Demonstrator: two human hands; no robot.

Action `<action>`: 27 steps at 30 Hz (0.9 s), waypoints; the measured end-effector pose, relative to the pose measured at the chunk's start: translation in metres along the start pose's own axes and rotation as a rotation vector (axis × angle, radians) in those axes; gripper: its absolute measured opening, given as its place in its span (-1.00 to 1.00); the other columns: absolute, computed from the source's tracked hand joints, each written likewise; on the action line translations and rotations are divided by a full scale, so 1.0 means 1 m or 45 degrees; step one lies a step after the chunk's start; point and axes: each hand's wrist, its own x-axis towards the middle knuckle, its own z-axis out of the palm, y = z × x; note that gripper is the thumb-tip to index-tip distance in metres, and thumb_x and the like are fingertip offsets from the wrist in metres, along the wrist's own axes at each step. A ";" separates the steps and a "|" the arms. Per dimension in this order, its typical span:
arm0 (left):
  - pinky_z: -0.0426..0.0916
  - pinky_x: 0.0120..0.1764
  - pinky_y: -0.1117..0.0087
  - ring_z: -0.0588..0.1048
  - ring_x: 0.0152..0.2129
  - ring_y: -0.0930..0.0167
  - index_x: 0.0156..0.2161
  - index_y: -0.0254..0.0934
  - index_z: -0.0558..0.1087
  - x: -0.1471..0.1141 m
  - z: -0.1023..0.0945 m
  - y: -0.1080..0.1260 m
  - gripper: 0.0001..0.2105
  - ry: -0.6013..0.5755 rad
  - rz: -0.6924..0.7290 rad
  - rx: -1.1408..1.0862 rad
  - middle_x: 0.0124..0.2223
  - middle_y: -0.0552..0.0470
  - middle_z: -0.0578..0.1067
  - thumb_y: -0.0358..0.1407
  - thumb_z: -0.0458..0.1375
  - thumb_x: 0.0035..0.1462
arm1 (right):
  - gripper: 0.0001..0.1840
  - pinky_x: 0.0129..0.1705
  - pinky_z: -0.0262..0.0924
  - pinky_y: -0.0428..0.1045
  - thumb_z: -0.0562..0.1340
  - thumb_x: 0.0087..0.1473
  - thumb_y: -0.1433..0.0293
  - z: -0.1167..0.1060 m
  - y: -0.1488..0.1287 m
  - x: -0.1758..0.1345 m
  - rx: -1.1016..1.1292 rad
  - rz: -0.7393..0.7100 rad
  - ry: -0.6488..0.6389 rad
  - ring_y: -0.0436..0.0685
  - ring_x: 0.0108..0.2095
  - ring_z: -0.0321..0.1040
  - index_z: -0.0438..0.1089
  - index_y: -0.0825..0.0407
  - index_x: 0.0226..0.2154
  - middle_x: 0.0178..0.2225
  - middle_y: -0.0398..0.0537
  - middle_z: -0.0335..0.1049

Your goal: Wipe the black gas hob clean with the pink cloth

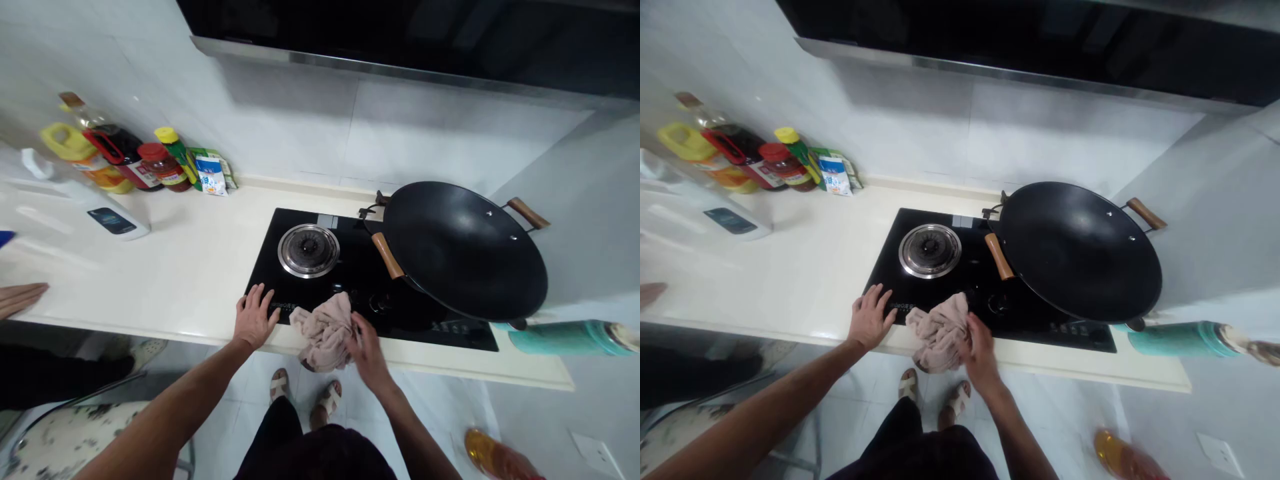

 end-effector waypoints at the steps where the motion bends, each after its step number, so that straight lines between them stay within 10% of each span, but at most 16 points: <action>1: 0.19 0.32 -0.15 0.27 0.43 -0.06 0.32 -0.33 0.47 0.000 0.001 0.000 -0.44 0.000 0.001 -0.001 0.46 -0.39 0.34 -0.06 0.05 0.37 | -0.46 0.31 0.25 0.29 0.06 0.44 0.09 -0.009 0.015 -0.001 0.018 0.072 0.161 0.30 0.26 0.35 0.38 -0.04 0.30 0.26 0.20 0.42; 7: 0.18 0.32 -0.17 0.26 0.43 -0.07 0.32 -0.34 0.47 -0.001 0.002 0.003 -0.44 0.010 0.009 -0.027 0.47 -0.40 0.33 -0.06 0.05 0.38 | -0.38 0.36 0.11 0.42 -0.01 0.38 0.04 -0.052 0.086 0.014 -0.408 0.223 0.377 0.45 0.31 0.26 0.58 0.10 0.02 0.21 0.31 0.44; 16: 0.20 0.31 -0.18 0.29 0.40 -0.07 0.29 -0.29 0.49 -0.002 -0.001 0.006 -0.48 0.081 -0.050 -0.197 0.43 -0.39 0.38 -0.07 0.10 0.35 | -0.34 0.46 -0.18 0.49 -0.10 0.41 0.13 -0.038 0.093 0.011 -0.704 0.642 0.517 0.43 0.50 -0.07 0.34 0.05 0.34 0.44 0.27 0.16; 21: 0.21 0.29 -0.10 0.24 0.41 -0.02 0.29 -0.15 0.49 -0.005 -0.005 0.074 -0.46 -0.006 0.360 -0.388 0.44 -0.28 0.35 0.01 0.22 0.28 | -0.37 0.46 -0.15 0.43 -0.07 0.40 0.10 -0.037 0.092 0.013 -0.716 0.629 0.619 0.41 0.47 0.01 0.42 0.06 0.25 0.40 0.28 0.24; 27: 0.04 0.33 -0.33 0.14 0.42 -0.19 0.38 -0.09 0.38 -0.022 0.005 0.167 -0.12 -0.497 0.769 -0.326 0.52 -0.31 0.19 0.09 0.45 -0.04 | -0.41 0.44 -0.14 0.40 -0.04 0.37 0.15 -0.036 0.090 0.015 -0.741 0.606 0.649 0.40 0.44 0.03 0.44 0.09 0.20 0.37 0.28 0.28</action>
